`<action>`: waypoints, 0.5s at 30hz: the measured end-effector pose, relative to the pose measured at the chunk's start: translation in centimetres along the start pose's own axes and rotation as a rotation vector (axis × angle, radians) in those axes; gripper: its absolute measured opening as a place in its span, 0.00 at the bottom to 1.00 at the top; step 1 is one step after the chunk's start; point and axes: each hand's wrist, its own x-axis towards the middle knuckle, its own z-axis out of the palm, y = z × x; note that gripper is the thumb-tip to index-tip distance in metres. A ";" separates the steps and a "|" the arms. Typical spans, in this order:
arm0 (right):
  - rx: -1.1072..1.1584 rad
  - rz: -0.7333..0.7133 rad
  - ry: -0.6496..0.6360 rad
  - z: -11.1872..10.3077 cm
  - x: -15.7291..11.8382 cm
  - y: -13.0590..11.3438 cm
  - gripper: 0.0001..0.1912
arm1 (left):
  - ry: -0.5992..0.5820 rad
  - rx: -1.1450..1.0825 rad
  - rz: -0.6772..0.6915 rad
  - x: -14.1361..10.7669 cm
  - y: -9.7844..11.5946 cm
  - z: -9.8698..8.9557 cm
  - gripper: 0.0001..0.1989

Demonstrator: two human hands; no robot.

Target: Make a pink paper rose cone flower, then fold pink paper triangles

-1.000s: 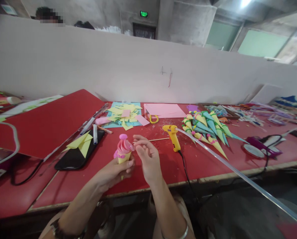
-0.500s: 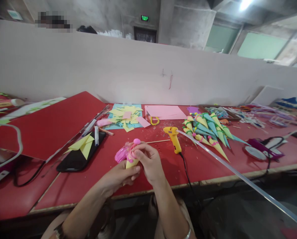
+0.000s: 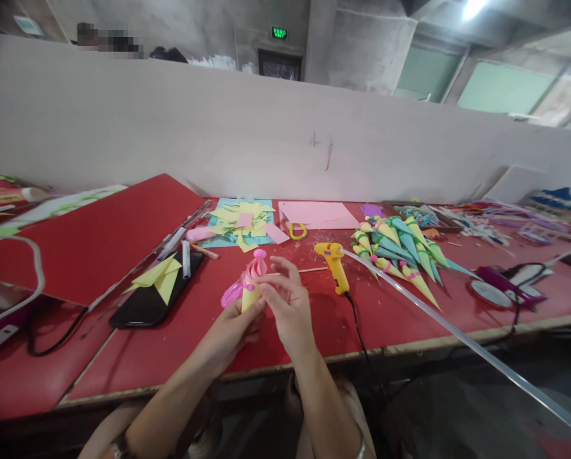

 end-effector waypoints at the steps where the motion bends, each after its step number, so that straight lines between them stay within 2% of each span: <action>1: -0.020 -0.001 -0.010 0.0 0.0 -0.1 0.05 | 0.002 -0.029 -0.008 0.0 0.0 0.1 0.23; 6: -0.059 0.025 -0.051 0.2 -0.1 -0.1 0.07 | 0.006 -0.126 -0.040 0.0 0.1 0.3 0.26; 15: -0.011 0.078 -0.053 0.5 -0.2 0.2 0.09 | -0.023 -0.094 -0.009 0.0 -0.1 0.2 0.25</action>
